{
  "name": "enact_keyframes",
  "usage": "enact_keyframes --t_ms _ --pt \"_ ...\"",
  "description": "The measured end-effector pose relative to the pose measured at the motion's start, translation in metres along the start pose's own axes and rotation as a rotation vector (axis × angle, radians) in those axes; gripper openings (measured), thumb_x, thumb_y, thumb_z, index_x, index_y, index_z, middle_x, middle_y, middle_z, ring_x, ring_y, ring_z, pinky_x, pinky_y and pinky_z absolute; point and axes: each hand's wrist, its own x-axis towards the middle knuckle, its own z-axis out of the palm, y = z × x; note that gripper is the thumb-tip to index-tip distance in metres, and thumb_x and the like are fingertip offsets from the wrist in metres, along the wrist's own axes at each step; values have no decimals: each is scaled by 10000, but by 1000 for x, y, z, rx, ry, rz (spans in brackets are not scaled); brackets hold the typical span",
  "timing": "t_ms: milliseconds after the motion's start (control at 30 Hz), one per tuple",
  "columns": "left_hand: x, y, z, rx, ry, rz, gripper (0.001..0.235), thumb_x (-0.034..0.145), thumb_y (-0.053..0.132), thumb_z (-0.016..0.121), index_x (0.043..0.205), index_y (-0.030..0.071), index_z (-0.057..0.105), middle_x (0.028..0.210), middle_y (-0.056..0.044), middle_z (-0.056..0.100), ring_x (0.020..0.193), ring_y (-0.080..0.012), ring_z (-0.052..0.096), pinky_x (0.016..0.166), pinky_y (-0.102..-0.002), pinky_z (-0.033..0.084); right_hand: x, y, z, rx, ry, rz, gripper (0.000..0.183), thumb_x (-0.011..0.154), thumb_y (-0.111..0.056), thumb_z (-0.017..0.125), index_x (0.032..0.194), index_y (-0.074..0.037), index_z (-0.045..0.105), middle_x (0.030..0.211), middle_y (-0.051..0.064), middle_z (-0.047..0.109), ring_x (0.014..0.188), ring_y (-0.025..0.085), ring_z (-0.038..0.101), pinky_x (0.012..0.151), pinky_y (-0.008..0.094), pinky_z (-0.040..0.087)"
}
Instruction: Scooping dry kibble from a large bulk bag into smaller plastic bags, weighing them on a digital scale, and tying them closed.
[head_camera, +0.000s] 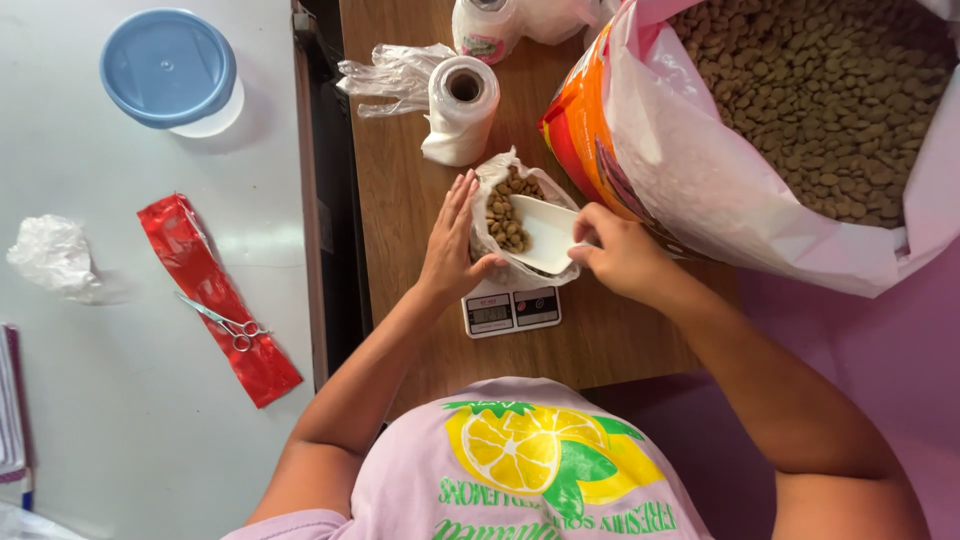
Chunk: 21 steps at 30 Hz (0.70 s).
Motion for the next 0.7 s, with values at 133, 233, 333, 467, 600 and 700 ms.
enact_keyframes --t_ms 133,233,333,467,600,700 --pt "-3 -1 1 33 -40 34 1089 899 833 427 1616 22 308 1671 -177 323 1570 -358 241 1280 -499 142 -5 6 6 67 58 39 213 882 -278 763 1005 -198 609 853 75 774 947 307 743 849 455 557" --pt "2 2 0 80 -57 70 1054 915 844 350 1590 36 383 1655 -148 372 1570 -344 248 1281 -482 94 1 5 34 76 174 -79 255 874 -274 795 1023 -194 603 933 116 770 987 361 732 840 477 566" --pt "7 11 -1 111 -69 113 996 939 809 347 1591 58 390 1651 -120 394 1570 -317 269 1285 -477 43 10 20 58 64 250 -128 232 901 -297 780 1012 -213 594 944 69 774 991 300 744 833 425 578" --pt "2 12 -1 49 20 86 1032 934 816 383 1621 48 322 1707 -175 239 1587 -358 167 1294 -479 66 4 51 59 280 212 -60 267 887 -286 806 975 -207 566 797 10 749 785 195 741 740 344 570" --pt "10 23 -7 -9 131 148 903 980 677 491 1634 89 284 1692 -241 199 1571 -425 163 1271 -551 119 -15 68 45 505 201 -70 204 927 -173 755 977 -159 558 701 12 697 540 94 639 488 222 517" --pt "21 42 -19 21 145 270 657 1016 513 554 1543 129 472 1637 -239 323 1544 -473 226 1252 -585 190 -29 76 31 673 181 -129 189 951 -116 719 995 -116 535 677 33 645 469 82 587 412 196 475"
